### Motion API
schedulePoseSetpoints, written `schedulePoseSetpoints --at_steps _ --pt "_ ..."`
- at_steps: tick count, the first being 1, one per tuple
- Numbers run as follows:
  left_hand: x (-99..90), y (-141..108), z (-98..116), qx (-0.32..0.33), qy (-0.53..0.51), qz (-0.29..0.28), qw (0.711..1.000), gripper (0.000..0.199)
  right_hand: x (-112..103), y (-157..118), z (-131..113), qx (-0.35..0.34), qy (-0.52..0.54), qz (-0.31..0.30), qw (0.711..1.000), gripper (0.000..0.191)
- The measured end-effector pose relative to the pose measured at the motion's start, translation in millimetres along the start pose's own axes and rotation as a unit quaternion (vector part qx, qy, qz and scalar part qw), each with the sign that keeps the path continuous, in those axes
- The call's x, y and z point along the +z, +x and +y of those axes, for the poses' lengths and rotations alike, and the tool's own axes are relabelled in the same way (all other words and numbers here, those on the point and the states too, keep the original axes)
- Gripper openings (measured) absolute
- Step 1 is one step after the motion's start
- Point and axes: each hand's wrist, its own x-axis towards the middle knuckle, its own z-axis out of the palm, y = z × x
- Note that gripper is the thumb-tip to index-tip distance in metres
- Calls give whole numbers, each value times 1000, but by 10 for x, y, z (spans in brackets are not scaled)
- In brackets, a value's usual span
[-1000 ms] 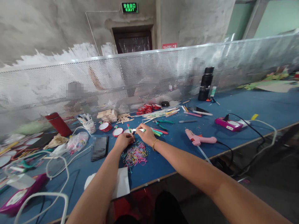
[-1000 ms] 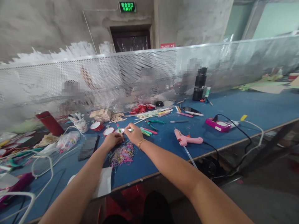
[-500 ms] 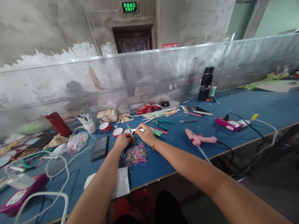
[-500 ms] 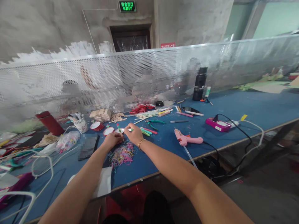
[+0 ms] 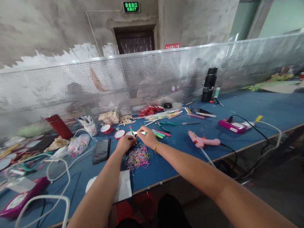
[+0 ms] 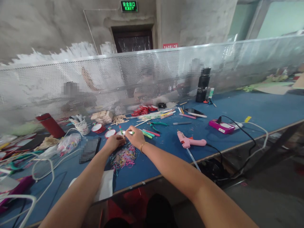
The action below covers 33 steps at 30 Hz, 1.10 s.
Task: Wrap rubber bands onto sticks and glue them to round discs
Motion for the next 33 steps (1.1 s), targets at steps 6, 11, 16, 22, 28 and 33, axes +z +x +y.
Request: schedulePoseSetpoints --at_steps 6,11,16,22,28,33 --pt "3 12 -37 18 -9 3 1000 18 -14 -4 -7 -1 9 2 1000 14" --pt "6 24 -43 13 -8 5 1000 19 -6 0 0 -3 15 -9 1000 13" --pt "-2 -14 -2 16 -14 -3 1000 19 -16 2 4 5 8 6 1000 13" --pt "-2 -42 31 11 -18 -2 1000 18 -21 1 -13 12 7 -12 1000 13" --pt "1 -31 6 15 -14 -1 1000 20 -19 0 5 7 13 -11 1000 12" --pt "0 -16 -21 17 -3 1 1000 18 -17 -9 1 8 10 -5 1000 13"
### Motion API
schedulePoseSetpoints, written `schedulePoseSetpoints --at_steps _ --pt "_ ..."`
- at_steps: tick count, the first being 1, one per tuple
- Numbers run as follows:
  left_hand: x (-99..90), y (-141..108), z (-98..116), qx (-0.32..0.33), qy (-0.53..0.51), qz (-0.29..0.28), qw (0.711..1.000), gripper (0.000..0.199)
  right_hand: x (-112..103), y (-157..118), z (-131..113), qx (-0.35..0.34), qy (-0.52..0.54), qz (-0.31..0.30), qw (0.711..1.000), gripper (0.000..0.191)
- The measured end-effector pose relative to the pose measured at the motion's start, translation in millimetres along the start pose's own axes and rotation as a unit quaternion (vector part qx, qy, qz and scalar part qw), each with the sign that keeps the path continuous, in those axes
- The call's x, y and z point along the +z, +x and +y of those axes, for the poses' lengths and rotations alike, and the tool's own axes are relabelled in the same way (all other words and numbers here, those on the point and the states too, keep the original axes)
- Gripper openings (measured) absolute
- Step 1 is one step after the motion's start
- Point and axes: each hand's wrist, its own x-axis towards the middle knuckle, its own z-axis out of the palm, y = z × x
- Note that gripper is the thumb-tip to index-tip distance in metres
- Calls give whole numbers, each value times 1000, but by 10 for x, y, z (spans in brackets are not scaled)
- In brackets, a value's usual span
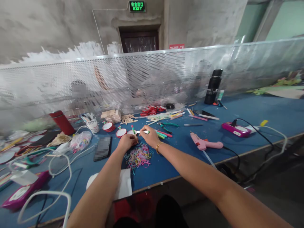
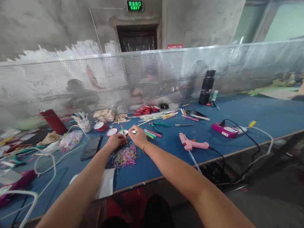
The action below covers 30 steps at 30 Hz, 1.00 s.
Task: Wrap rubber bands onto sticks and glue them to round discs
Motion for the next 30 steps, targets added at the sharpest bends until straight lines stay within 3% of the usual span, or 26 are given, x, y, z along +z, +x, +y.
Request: schedulePoseSetpoints --at_steps 21,30 --pt "21 11 -79 -11 -70 -12 997 19 29 -15 71 20 63 -22 998 14" --pt "16 -34 37 -31 -98 -3 995 12 18 -22 43 33 82 -11 996 14"
